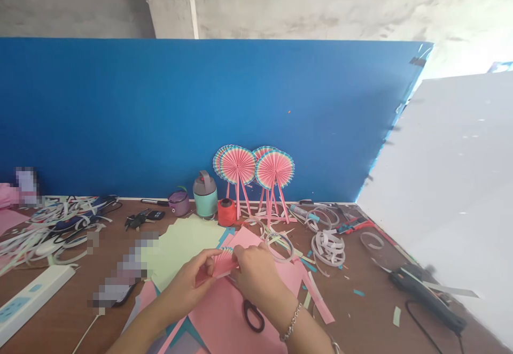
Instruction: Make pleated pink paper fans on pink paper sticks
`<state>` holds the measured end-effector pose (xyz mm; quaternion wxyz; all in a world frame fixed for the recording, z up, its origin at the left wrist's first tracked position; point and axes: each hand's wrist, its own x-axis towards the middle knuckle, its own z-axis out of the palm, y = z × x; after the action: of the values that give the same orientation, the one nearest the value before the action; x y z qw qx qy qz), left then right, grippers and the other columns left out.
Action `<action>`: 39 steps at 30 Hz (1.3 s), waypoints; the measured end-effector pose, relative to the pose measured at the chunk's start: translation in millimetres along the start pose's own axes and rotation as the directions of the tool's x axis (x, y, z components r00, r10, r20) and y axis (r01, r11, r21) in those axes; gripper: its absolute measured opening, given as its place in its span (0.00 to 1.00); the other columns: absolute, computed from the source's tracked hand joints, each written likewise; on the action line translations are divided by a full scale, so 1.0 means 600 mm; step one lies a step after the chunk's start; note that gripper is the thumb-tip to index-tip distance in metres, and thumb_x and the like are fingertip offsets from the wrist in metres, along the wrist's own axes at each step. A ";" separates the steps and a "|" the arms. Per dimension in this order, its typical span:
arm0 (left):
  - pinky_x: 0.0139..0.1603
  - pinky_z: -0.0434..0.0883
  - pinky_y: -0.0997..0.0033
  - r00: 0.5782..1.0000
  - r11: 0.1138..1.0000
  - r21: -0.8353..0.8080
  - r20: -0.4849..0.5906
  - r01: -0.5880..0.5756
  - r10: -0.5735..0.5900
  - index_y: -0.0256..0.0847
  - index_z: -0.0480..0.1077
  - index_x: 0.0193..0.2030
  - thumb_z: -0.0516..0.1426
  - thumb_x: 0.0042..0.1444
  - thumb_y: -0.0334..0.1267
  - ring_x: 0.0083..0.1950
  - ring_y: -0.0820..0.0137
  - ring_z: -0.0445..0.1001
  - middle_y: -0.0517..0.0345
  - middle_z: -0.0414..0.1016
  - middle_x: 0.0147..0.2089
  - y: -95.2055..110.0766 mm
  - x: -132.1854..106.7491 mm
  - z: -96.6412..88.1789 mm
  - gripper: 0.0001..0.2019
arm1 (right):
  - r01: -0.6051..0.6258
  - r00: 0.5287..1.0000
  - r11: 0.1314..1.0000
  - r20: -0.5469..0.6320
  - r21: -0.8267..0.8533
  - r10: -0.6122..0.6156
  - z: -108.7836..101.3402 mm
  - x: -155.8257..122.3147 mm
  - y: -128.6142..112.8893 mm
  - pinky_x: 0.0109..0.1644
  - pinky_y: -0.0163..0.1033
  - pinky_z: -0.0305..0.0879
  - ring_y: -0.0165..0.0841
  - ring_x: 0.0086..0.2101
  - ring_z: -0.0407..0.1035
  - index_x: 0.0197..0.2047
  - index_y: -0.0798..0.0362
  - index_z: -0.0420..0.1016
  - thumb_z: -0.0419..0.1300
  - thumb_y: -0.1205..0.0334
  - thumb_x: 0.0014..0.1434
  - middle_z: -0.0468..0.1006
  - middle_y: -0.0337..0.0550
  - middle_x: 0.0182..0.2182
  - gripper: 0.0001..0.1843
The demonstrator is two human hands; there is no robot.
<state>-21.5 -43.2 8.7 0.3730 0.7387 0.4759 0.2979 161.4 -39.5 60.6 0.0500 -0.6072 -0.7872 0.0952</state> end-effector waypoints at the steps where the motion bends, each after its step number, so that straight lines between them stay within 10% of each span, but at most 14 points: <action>1: 0.49 0.65 0.68 1.000 1.000 0.000 0.001 -0.002 0.002 0.46 0.63 0.55 0.49 0.52 0.29 0.43 0.68 0.67 0.57 0.68 0.39 0.001 0.000 0.000 0.23 | 0.010 1.000 1.000 0.001 0.002 -0.010 0.001 0.000 0.001 0.41 0.37 0.51 0.39 0.36 0.70 0.38 0.53 0.73 0.53 0.70 0.52 0.79 0.46 0.32 0.11; 18: 0.50 0.64 0.66 0.998 1.000 0.016 0.056 0.011 -0.012 0.46 0.62 0.56 0.49 0.54 0.32 0.45 0.65 0.66 0.56 0.67 0.40 0.001 -0.002 -0.002 0.21 | 0.142 0.989 0.988 0.053 -0.054 -0.139 -0.009 -0.007 0.005 0.39 0.38 0.52 0.38 0.33 0.70 0.30 0.53 0.74 0.56 0.60 0.58 0.77 0.46 0.26 0.09; 39: 0.51 0.64 0.65 1.000 1.000 0.010 0.030 -0.005 0.005 0.46 0.62 0.56 0.49 0.55 0.32 0.45 0.66 0.66 0.56 0.68 0.41 -0.005 0.000 -0.005 0.21 | 0.246 0.967 0.965 -0.043 -0.090 -0.250 0.021 0.009 0.031 0.41 0.37 0.51 0.31 0.26 0.64 0.26 0.54 0.69 0.50 0.75 0.51 0.72 0.40 0.23 0.10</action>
<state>-25.3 -41.5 7.9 0.3756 0.7461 0.4697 0.2855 175.1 -30.7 44.0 0.0571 -0.5079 -0.8587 0.0386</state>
